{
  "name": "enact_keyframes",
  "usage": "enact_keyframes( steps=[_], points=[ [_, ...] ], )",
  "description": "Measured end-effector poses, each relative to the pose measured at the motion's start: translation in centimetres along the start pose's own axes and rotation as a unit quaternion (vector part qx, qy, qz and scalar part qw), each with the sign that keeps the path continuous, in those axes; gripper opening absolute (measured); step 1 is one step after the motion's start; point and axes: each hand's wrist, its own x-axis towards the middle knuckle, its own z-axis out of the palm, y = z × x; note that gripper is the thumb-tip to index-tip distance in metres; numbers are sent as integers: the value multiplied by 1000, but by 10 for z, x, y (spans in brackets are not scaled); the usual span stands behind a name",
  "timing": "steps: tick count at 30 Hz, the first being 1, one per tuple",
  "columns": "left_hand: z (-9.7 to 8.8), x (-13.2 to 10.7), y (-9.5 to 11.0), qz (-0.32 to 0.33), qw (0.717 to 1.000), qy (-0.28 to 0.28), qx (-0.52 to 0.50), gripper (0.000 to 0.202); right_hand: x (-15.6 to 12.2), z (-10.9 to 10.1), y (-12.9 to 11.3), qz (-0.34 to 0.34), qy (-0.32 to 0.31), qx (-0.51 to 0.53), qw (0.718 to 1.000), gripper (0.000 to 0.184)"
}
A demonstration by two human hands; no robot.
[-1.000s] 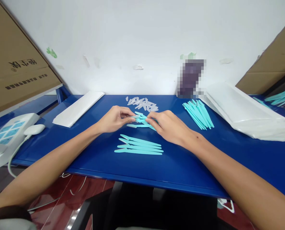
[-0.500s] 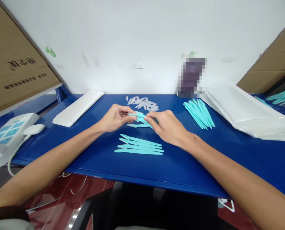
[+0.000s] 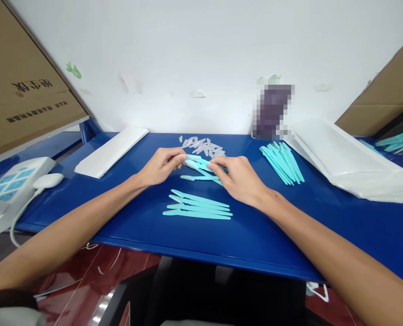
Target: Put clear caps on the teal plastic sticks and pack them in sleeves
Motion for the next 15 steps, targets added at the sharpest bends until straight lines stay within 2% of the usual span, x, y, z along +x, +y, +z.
enact_keyframes(
  steps=[2, 6, 8, 11, 15],
  points=[
    [1, 0, -2, 1, 1000, -12, 0, 40, 0, 0, 1, 7, -10, -6, 1000, 37],
    [-6, 2, -12, -12, 996, -83, 32, 42, 0, 5, 9, -5, -42, -52, 998, 36],
    [-11, 2, -18, -42, 996, -70, 44, 46, 0, 9, 13, -24, -51, -97, 994, 36],
    [-16, 2, -27, -102, 994, -20, 38, 49, 0, 16, 14, -35, -57, -168, 984, 36],
    [-14, 1, -33, -148, 987, -7, 68, 43, 1, 21, 12, -47, -64, -220, 972, 36]
  ],
)
